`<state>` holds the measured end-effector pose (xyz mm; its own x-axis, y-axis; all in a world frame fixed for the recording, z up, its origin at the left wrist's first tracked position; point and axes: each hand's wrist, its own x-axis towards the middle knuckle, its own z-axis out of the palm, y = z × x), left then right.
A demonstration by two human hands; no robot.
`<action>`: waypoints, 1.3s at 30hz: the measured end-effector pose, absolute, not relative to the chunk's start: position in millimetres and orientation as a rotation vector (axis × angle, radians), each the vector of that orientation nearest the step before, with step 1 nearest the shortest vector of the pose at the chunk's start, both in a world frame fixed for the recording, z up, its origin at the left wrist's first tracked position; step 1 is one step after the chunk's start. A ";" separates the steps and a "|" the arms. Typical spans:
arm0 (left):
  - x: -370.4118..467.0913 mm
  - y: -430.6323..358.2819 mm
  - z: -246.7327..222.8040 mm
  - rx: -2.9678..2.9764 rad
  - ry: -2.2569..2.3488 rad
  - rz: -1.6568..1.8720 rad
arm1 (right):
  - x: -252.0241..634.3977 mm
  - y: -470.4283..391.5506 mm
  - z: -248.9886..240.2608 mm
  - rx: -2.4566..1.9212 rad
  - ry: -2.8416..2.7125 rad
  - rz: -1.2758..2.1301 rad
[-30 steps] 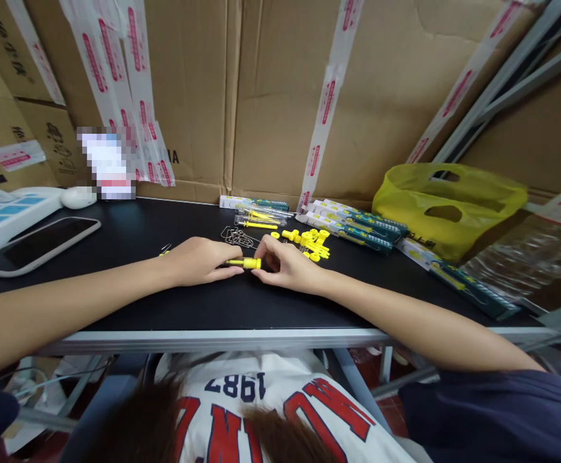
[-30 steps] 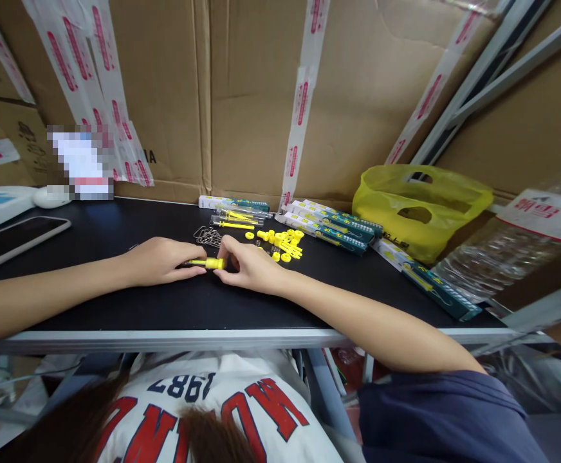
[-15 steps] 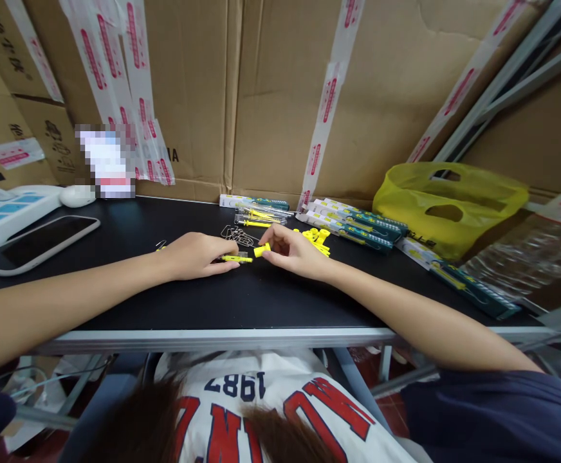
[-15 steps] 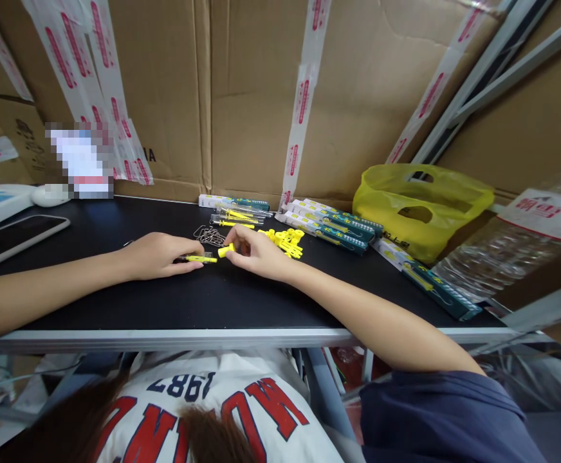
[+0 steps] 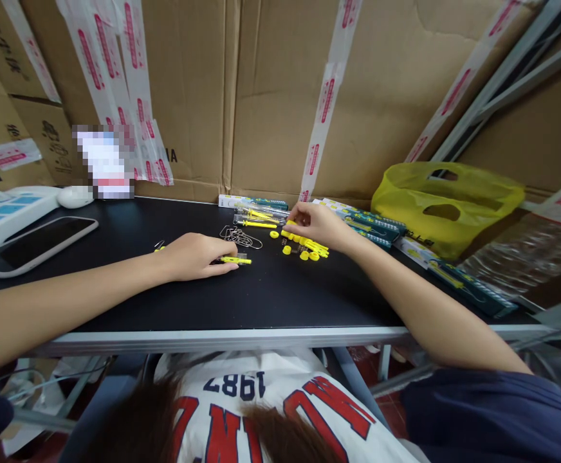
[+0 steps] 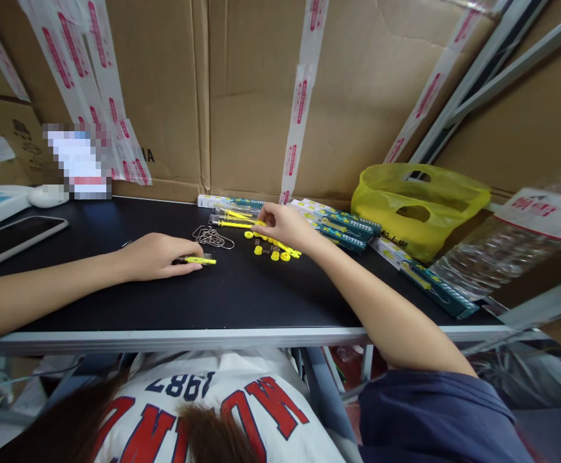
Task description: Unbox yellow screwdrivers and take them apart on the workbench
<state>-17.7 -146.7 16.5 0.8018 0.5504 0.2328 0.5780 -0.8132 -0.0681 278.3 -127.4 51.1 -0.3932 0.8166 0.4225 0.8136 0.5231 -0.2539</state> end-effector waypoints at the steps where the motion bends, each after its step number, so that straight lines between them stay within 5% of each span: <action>1: -17.8 -146.5 16.5 -2.853 -0.895 -0.310 | 282.9 -126.9 54.7 -1.404 -2.288 -0.071; 8: -18.4 -145.1 15.7 -2.863 -0.891 -0.299 | 319.7 -129.4 78.4 -1.987 -2.381 -0.438; 19: -18.4 -145.3 16.9 -2.857 -0.879 -0.291 | 333.6 -120.1 75.0 -2.352 -2.449 -0.131; 26: -18.5 -145.4 16.9 -2.867 -0.876 -0.290 | 328.5 -115.9 67.8 -2.272 -2.431 -0.091; 34: -16.7 -146.6 15.2 -2.853 -0.843 -0.274 | 300.2 -140.4 72.1 -1.985 -2.258 -0.636; 39: -15.1 -148.8 15.4 -2.850 -0.821 -0.275 | 244.5 -167.3 47.7 -1.227 -2.474 0.025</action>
<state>-15.1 -148.8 15.4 0.8320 0.5091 0.2204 0.5391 -0.8357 -0.1049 244.5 -167.3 47.7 -0.5481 0.7709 0.3244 0.7642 0.6193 -0.1803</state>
